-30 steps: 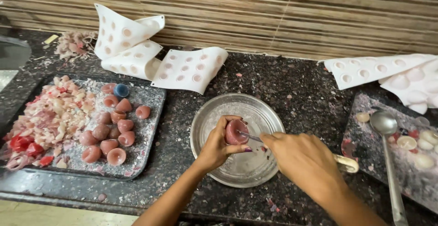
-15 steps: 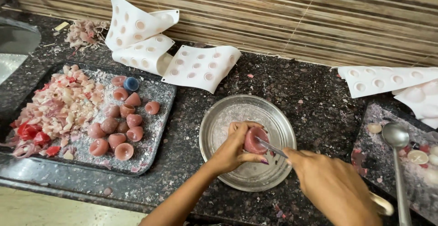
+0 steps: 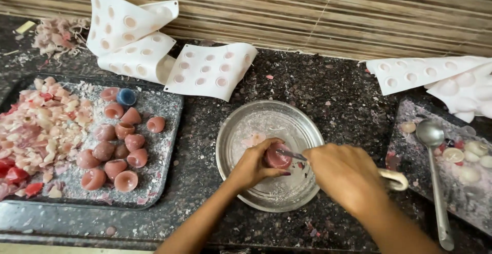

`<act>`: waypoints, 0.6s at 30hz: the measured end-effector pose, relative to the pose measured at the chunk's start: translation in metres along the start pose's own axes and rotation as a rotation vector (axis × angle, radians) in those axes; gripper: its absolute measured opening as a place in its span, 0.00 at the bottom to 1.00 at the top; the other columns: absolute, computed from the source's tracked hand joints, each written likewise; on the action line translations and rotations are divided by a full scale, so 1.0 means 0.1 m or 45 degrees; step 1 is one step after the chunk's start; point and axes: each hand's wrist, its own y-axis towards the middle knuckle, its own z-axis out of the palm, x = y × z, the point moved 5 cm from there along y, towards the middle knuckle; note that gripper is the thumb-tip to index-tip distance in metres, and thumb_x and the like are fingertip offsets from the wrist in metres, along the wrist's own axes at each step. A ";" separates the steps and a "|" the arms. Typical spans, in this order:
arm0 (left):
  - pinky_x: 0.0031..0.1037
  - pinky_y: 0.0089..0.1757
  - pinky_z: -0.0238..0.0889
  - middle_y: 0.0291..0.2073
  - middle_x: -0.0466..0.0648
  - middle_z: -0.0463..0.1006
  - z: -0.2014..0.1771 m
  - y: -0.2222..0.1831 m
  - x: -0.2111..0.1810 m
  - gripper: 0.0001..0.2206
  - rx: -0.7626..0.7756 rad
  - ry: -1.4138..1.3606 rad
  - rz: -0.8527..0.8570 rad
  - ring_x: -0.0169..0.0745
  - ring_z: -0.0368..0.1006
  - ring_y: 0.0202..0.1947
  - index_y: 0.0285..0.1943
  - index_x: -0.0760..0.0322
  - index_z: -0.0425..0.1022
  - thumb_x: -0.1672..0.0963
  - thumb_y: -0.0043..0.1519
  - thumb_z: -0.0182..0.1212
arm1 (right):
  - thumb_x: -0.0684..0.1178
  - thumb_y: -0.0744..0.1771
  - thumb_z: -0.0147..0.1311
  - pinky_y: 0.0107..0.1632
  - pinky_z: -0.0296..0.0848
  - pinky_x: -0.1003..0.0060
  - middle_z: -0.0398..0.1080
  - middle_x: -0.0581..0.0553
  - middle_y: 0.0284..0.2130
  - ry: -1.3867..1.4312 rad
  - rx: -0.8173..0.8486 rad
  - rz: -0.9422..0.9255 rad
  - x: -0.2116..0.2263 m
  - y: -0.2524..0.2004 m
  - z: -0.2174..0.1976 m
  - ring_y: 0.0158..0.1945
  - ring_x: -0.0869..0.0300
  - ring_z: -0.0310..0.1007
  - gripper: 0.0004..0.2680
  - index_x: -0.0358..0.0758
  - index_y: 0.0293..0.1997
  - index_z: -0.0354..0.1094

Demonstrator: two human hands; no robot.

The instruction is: Sorting, trimming, and preparing small wax pieces for candle or soap making at a production counter.

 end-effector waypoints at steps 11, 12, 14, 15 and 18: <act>0.31 0.56 0.69 0.54 0.56 0.80 -0.01 0.01 0.00 0.37 -0.041 -0.085 0.048 0.45 0.79 0.55 0.67 0.68 0.67 0.56 0.47 0.80 | 0.45 0.65 0.53 0.35 0.77 0.55 0.76 0.42 0.30 -0.281 -0.239 -0.375 0.22 0.42 -0.21 0.34 0.52 0.80 0.03 0.40 0.35 0.72; 0.31 0.56 0.69 0.54 0.56 0.80 0.00 0.02 0.01 0.37 -0.029 -0.089 0.046 0.45 0.79 0.55 0.67 0.68 0.67 0.56 0.47 0.80 | 0.45 0.65 0.53 0.35 0.77 0.55 0.76 0.42 0.30 -0.274 -0.232 -0.367 0.28 0.47 -0.29 0.34 0.52 0.80 0.03 0.40 0.35 0.72; 0.31 0.55 0.69 0.55 0.57 0.79 0.01 0.05 0.01 0.37 -0.021 -0.023 0.017 0.45 0.78 0.54 0.67 0.68 0.67 0.57 0.46 0.80 | 0.46 0.66 0.54 0.35 0.77 0.58 0.78 0.44 0.31 -0.419 -0.076 -0.386 0.41 0.57 -0.39 0.33 0.55 0.80 0.05 0.41 0.34 0.75; 0.31 0.55 0.69 0.55 0.57 0.79 0.03 0.05 0.00 0.37 -0.011 -0.025 0.016 0.45 0.78 0.54 0.67 0.68 0.67 0.57 0.46 0.80 | 0.46 0.66 0.54 0.35 0.77 0.58 0.78 0.44 0.31 -0.414 -0.071 -0.379 0.48 0.61 -0.46 0.33 0.55 0.80 0.05 0.41 0.34 0.75; 0.31 0.53 0.72 0.51 0.57 0.82 0.12 0.04 0.00 0.31 0.063 -0.034 0.027 0.44 0.81 0.51 0.63 0.68 0.72 0.58 0.49 0.78 | 0.49 0.67 0.58 0.38 0.77 0.62 0.79 0.44 0.34 -0.580 0.338 -0.267 0.52 0.73 -0.40 0.36 0.59 0.80 0.06 0.41 0.35 0.76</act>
